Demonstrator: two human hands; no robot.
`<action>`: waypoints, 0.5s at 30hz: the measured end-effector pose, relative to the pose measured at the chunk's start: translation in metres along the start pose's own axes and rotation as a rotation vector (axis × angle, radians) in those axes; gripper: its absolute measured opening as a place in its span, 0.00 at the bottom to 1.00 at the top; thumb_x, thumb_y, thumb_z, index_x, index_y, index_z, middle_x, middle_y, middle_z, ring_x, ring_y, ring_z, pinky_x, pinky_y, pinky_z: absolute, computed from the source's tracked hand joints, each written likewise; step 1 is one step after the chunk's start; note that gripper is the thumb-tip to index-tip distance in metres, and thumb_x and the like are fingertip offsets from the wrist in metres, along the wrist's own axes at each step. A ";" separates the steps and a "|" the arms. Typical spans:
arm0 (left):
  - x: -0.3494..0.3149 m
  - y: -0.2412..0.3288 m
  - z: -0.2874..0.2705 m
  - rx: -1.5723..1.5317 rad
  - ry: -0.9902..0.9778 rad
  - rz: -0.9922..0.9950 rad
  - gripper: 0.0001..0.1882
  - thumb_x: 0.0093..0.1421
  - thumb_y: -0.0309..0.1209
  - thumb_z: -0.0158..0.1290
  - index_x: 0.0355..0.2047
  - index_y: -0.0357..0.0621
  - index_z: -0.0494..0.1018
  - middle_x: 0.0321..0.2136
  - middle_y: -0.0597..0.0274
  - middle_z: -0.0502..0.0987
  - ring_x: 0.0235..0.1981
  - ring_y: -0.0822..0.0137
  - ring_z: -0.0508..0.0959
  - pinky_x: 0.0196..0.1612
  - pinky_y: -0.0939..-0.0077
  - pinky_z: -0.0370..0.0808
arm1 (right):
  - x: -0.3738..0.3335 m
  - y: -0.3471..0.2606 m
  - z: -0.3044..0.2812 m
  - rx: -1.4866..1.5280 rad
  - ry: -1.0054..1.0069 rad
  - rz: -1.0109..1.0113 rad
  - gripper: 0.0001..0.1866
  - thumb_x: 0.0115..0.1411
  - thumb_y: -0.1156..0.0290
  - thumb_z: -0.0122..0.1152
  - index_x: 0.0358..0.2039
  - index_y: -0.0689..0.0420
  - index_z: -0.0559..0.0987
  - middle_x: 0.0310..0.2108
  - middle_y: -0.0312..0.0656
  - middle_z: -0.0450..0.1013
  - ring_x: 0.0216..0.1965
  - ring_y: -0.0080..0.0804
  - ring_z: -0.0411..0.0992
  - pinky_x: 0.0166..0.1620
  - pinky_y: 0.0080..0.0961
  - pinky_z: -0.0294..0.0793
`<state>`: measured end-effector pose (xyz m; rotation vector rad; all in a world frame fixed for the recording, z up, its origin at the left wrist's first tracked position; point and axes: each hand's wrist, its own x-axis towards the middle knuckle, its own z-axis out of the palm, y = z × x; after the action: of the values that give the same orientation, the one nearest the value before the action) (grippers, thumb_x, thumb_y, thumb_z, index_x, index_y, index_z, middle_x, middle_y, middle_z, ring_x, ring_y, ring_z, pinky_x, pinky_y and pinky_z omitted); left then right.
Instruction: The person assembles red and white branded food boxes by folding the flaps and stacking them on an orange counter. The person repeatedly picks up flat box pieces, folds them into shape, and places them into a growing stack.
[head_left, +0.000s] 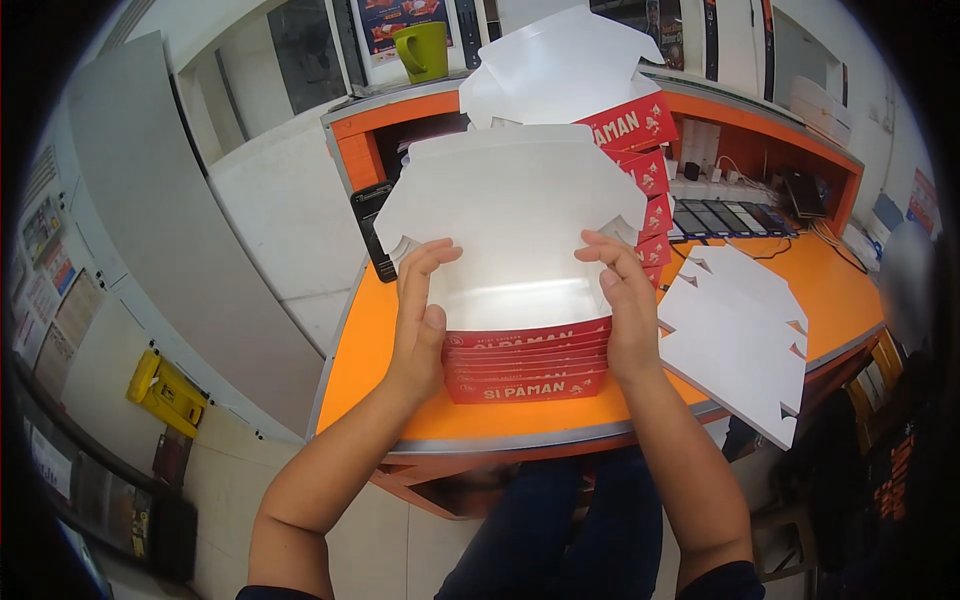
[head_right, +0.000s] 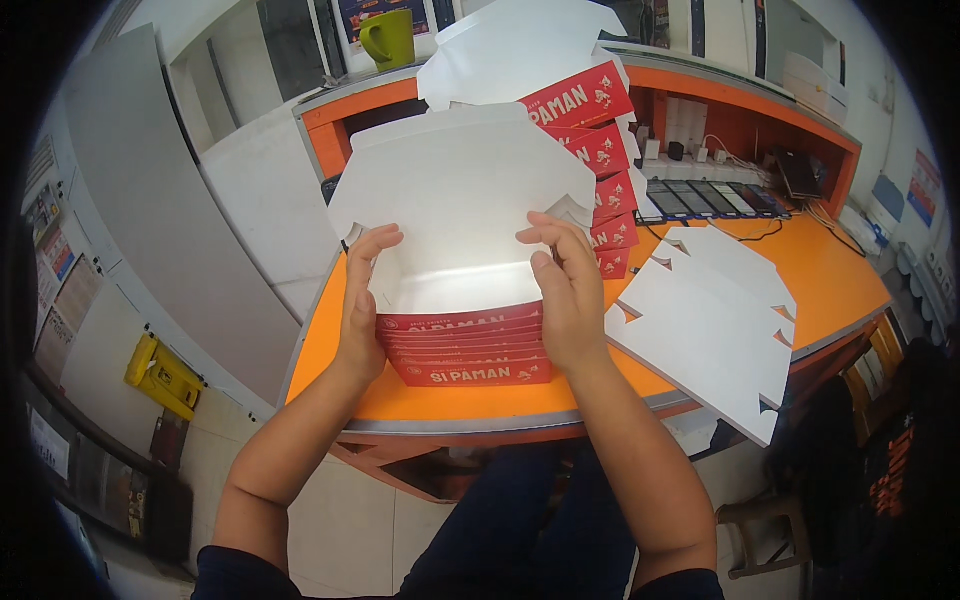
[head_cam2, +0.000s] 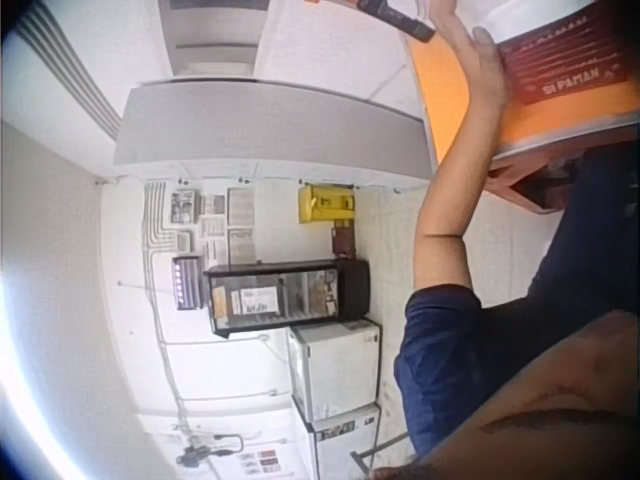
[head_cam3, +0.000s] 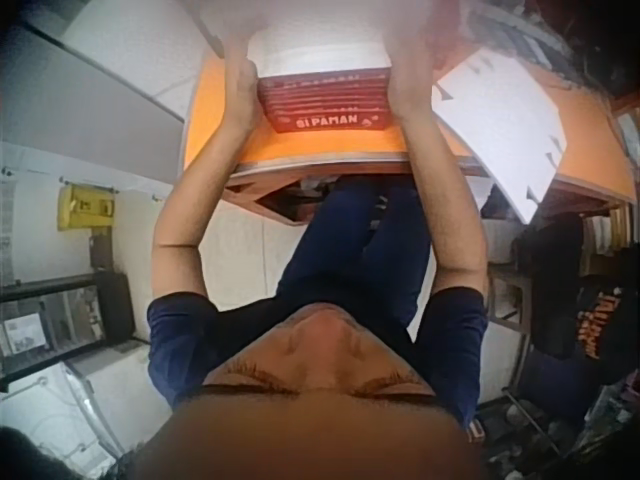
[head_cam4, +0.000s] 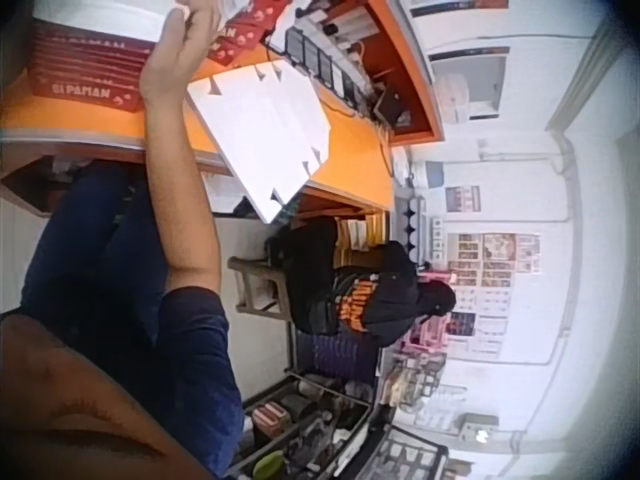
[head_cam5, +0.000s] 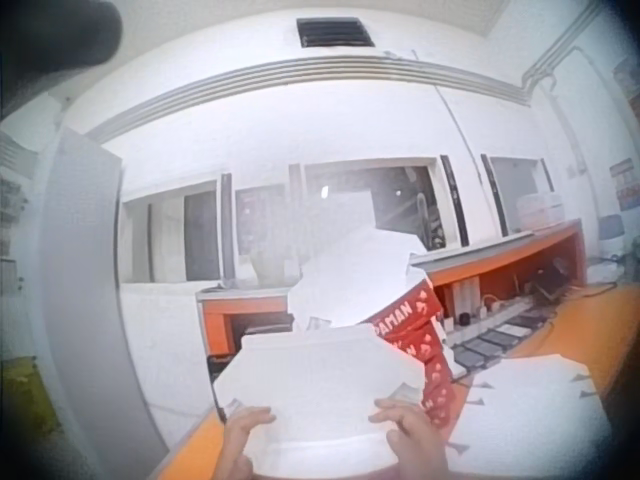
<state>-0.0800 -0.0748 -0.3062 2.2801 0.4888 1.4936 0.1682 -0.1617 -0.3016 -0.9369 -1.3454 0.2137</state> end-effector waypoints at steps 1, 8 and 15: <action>-0.003 0.003 0.000 0.003 -0.001 -0.005 0.43 0.74 0.66 0.31 0.67 0.39 0.65 0.69 0.43 0.62 0.74 0.48 0.58 0.77 0.51 0.49 | -0.003 -0.002 -0.001 0.028 -0.010 0.026 0.16 0.68 0.70 0.48 0.51 0.59 0.80 0.63 0.52 0.73 0.65 0.41 0.67 0.68 0.37 0.63; -0.002 0.016 0.002 -0.123 0.013 -0.071 0.38 0.73 0.59 0.38 0.69 0.40 0.63 0.71 0.44 0.60 0.77 0.48 0.55 0.78 0.52 0.47 | -0.018 -0.003 -0.004 0.160 -0.054 0.015 0.23 0.65 0.71 0.44 0.56 0.63 0.77 0.70 0.57 0.66 0.74 0.47 0.61 0.77 0.41 0.52; -0.010 0.018 -0.007 -0.245 0.004 -0.072 0.30 0.74 0.54 0.44 0.62 0.42 0.70 0.65 0.47 0.69 0.75 0.47 0.61 0.78 0.50 0.49 | -0.023 0.010 -0.001 0.379 -0.053 0.034 0.27 0.75 0.61 0.41 0.67 0.64 0.70 0.72 0.56 0.63 0.76 0.46 0.56 0.78 0.41 0.50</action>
<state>-0.0885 -0.0943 -0.3025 2.0496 0.3621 1.4377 0.1671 -0.1705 -0.3247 -0.6380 -1.2800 0.5040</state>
